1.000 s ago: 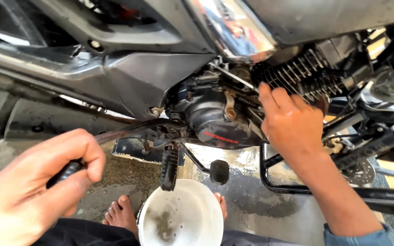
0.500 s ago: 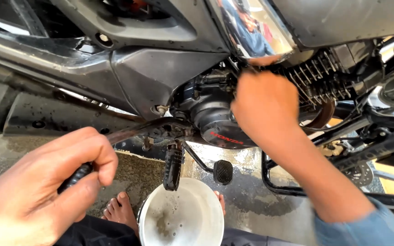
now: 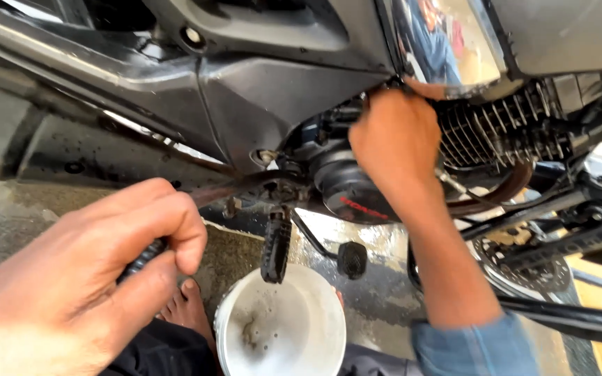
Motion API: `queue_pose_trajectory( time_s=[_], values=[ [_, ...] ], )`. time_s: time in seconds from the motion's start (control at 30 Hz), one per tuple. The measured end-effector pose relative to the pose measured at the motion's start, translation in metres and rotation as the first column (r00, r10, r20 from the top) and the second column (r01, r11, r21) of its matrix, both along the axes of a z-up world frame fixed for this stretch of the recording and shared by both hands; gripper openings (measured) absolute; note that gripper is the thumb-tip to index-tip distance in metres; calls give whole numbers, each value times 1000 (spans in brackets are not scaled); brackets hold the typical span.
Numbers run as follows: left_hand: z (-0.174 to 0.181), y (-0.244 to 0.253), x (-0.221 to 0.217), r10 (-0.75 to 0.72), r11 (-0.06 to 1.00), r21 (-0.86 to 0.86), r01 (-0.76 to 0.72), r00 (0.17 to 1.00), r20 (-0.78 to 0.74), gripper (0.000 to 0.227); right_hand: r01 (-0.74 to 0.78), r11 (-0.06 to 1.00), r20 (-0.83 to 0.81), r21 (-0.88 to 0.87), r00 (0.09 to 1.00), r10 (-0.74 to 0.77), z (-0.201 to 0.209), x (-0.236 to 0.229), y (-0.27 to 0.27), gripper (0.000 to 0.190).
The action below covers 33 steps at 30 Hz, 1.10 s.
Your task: The person cleans motorcycle engine parts using a brush and a cleaning solution from a bucket.
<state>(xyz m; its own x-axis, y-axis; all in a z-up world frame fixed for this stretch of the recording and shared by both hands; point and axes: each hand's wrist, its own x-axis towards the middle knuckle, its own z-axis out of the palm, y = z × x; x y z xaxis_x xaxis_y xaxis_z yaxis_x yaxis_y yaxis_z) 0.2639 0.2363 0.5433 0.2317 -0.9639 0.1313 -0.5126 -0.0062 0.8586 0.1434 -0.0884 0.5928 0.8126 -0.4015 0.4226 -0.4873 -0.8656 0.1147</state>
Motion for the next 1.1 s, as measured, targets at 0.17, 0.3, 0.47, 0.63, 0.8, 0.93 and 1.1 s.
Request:
queue_pose_trajectory(
  time_s=[0.17, 0.3, 0.47, 0.63, 0.8, 0.93, 1.1],
  values=[
    [-4, 0, 1, 25, 1000, -6, -25, 998, 57, 6, 30, 997, 137, 73, 990, -40, -2, -3, 23, 16],
    [1, 1, -2, 19, 1000, -24, -19, 999, 39, 6, 55, 987, -46, 153, 998, -48, 6, -17, 47, 30],
    [2, 0, -4, 73, 997, 27, -76, 993, 92, 7, 72, 996, 113, 54, 990, -78, -19, -7, 29, 15],
    [-7, -4, 4, 27, 994, -106, -20, 997, 67, 5, 223, 945, -233, -240, 932, -278, 7, -41, 50, 72],
    [-12, 2, -3, 36, 997, -69, -32, 997, 65, 5, 115, 904, -271, -411, 932, -241, 21, -47, 39, 68],
    [1, 1, -1, 57, 995, -83, -51, 996, 70, 8, 65, 887, -306, -457, 925, -225, 9, -58, 60, 67],
    [8, 3, -5, 70, 997, 20, -70, 997, 32, 9, 193, 890, -350, -413, 869, -351, 7, -55, 71, 70]
  ],
)
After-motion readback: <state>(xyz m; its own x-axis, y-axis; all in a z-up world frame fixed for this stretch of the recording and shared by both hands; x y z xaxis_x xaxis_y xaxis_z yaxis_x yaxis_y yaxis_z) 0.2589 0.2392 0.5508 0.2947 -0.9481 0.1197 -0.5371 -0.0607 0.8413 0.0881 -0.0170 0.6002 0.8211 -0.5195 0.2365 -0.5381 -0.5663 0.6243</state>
